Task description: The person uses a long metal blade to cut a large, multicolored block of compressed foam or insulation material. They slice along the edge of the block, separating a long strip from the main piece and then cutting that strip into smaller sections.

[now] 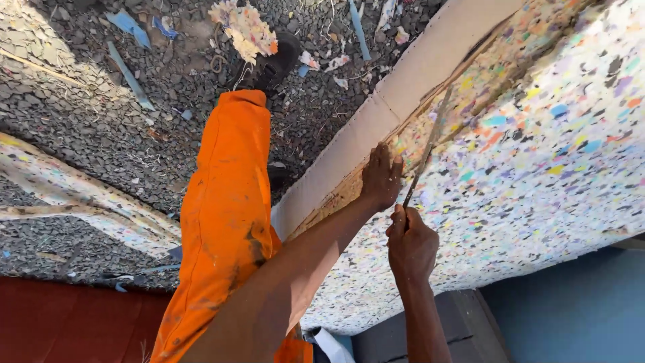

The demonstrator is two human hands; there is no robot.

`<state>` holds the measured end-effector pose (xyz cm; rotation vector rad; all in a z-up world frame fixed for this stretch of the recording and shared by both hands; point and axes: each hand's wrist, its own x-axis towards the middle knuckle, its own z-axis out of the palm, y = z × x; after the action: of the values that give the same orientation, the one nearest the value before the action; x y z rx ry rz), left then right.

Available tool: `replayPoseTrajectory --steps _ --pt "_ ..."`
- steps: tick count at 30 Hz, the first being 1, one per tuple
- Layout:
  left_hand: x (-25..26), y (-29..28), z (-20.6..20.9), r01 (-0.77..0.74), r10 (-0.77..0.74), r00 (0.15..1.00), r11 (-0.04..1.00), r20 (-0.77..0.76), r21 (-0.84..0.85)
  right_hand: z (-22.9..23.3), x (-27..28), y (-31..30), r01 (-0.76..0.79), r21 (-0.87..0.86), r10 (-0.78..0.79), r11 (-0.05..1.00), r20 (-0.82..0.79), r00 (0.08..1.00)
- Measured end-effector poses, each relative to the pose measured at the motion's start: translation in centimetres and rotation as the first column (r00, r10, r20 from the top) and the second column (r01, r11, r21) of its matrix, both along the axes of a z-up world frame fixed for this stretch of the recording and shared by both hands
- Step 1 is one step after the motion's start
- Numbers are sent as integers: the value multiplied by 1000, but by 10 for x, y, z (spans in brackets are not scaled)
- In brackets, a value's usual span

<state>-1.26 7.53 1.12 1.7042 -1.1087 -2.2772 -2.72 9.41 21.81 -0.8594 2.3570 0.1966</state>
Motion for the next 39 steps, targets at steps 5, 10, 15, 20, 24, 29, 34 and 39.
replayPoseTrajectory --steps 5,10,15,20,24,29,34,39 --pt "-13 3 -21 10 -4 997 996 75 -85 -12 -14 2 -45 111 53 993 -73 996" --pt "14 -36 -33 -205 212 977 898 -24 -391 -40 -10 7 -63 229 82 971 -76 994" --pt "6 -34 -59 -160 124 953 981 -275 -113 -54 -12 -6 -133 254 157 958 -78 985" --pt "12 -46 -32 -225 153 944 946 -292 -234 -80 -39 -15 -319 378 374 869 -81 924" --pt "42 -74 8 -161 66 945 946 -320 -282 -69 6 25 -38 408 54 912 -29 998" --pt "35 -61 -25 -98 24 963 959 -267 -266 -47 46 54 -500 620 535 605 150 832" --pt "20 -31 -46 -69 1 973 955 -232 -288 -105 -11 38 -574 566 695 592 1 719" --pt "47 -94 26 -284 282 916 958 -286 37 -68 61 147 -643 690 727 332 246 640"
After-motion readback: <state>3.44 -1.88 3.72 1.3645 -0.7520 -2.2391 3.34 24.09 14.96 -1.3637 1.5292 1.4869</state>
